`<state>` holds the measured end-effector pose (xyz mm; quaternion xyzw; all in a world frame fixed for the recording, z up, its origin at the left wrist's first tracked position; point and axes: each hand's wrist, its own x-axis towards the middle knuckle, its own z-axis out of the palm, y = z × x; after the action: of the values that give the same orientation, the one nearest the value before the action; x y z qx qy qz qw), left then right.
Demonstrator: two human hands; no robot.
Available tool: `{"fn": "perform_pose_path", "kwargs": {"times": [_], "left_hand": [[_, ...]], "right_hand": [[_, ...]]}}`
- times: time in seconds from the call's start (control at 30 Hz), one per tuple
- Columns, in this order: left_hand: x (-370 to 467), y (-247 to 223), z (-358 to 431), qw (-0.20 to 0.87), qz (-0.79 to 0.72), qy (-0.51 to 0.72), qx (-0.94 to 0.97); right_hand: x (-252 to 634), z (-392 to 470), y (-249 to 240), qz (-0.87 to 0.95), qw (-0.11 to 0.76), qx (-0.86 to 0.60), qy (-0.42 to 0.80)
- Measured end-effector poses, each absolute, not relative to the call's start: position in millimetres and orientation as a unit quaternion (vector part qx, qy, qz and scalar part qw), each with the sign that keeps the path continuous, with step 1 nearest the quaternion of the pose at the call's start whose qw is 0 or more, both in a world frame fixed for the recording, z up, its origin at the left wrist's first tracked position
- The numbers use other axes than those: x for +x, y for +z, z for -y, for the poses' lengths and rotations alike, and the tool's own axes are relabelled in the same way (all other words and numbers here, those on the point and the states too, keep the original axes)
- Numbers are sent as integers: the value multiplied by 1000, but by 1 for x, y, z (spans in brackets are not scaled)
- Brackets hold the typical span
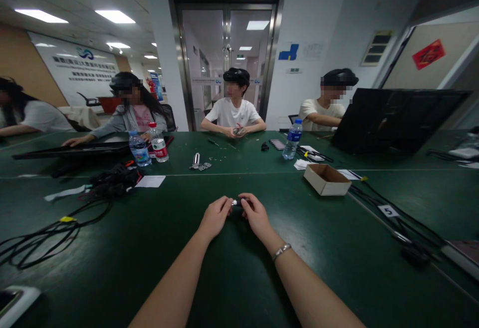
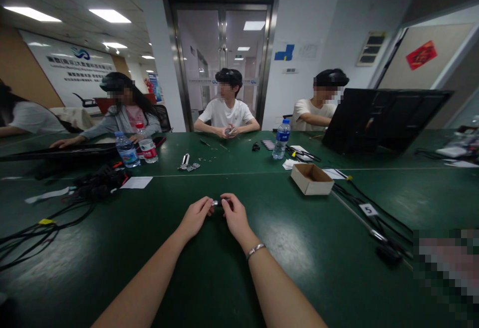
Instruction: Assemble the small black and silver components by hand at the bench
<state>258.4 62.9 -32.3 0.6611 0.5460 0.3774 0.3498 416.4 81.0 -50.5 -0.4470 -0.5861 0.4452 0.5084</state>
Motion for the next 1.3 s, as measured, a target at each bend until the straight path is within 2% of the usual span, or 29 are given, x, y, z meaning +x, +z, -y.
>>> {"fn": "perform_pose_path", "kwargs": {"times": [0.2, 0.43, 0.7, 1.1, 1.3], "left_hand": [[259, -35, -65, 340, -510, 404, 679], [258, -35, -66, 289, -560, 368, 684], [261, -28, -61, 350, -534, 386, 666], [259, -30, -63, 317, -557, 366, 675], [259, -30, -62, 362, -509, 414, 663]], "right_hand": [[417, -83, -53, 578, 516, -445, 449], [416, -82, -51, 579, 511, -446, 453], [417, -82, -51, 575, 517, -447, 449], [416, -82, -52, 574, 514, -451, 450], [416, -83, -53, 575, 516, -448, 451]]}}
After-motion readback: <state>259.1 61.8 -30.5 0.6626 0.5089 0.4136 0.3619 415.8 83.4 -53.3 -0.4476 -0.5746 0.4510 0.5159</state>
